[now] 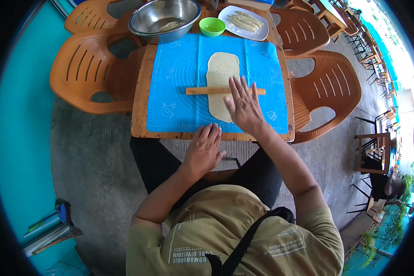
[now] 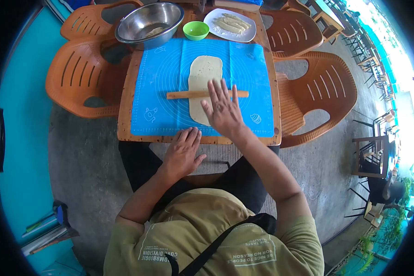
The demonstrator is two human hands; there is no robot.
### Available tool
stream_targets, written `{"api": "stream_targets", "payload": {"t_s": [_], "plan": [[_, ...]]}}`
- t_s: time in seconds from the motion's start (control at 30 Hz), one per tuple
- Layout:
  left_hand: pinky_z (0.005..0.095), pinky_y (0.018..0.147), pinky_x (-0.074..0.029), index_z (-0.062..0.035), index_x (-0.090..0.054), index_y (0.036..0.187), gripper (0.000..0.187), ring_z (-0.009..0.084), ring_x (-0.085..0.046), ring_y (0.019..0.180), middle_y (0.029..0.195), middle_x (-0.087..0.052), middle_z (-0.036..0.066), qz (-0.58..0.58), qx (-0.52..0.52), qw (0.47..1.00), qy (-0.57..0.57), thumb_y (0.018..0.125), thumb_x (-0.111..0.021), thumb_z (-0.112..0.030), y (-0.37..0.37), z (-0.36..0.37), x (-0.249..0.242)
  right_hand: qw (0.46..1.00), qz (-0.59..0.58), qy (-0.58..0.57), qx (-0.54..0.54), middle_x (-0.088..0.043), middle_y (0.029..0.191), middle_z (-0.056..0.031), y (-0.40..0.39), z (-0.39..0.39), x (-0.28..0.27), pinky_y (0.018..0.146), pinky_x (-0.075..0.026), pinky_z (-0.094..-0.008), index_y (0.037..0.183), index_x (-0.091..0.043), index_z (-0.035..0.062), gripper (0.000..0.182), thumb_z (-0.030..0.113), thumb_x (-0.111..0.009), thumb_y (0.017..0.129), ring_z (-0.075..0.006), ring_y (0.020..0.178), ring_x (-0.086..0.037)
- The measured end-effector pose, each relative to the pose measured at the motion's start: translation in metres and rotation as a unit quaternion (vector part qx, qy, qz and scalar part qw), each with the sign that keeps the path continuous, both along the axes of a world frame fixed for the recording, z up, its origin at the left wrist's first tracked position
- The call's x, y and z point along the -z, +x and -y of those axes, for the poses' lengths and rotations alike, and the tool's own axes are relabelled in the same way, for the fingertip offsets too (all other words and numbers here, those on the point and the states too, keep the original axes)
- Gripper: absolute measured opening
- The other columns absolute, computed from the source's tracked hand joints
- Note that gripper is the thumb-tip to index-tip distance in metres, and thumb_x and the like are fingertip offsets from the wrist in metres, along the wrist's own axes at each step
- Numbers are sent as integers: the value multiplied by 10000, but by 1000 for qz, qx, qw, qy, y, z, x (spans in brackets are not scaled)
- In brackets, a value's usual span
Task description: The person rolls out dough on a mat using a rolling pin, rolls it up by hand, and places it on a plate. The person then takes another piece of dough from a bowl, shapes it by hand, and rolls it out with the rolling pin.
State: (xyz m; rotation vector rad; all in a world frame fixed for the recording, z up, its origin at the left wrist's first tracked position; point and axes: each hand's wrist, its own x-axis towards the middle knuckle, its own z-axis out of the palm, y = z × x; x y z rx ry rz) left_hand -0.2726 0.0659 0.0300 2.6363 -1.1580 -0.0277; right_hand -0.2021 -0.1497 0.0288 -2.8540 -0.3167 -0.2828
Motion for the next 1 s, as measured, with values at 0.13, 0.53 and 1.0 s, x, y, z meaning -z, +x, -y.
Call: {"api": "stream_targets", "payload": {"t_s": [0.13,0.53,1.0], "plan": [[473,1221,-375,113,-554,1445,760,356,-503,1396,1501,-562,233,-13,0,1000,-4,952,-722,-440,1,-1,1,1000,26,-8,9,-357,1703,-227,29,8,25,1322,-113,-587,1649,-336,-13,678,439,-367,1145,-418,1625,-213],[500,1207,-394,68,-578,1429,577,382,-489,1427,1528,-531,220,-115,-13,984,-136,1035,-659,-346,19,-13,-5,999,0,-2,-34,-414,1689,-170,-48,14,12,1319,-201,-541,1627,-425,38,581,323,-463,1121,-374,1604,-303],[499,1329,-232,-16,-405,1629,631,283,-299,1615,1726,-358,132,56,-96,993,-28,1086,-561,-297,39,-26,18,998,-9,54,-34,-543,1560,-169,-67,19,-7,1299,-238,-563,1520,-580,68,491,273,-565,1074,-343,1526,-425]]}}
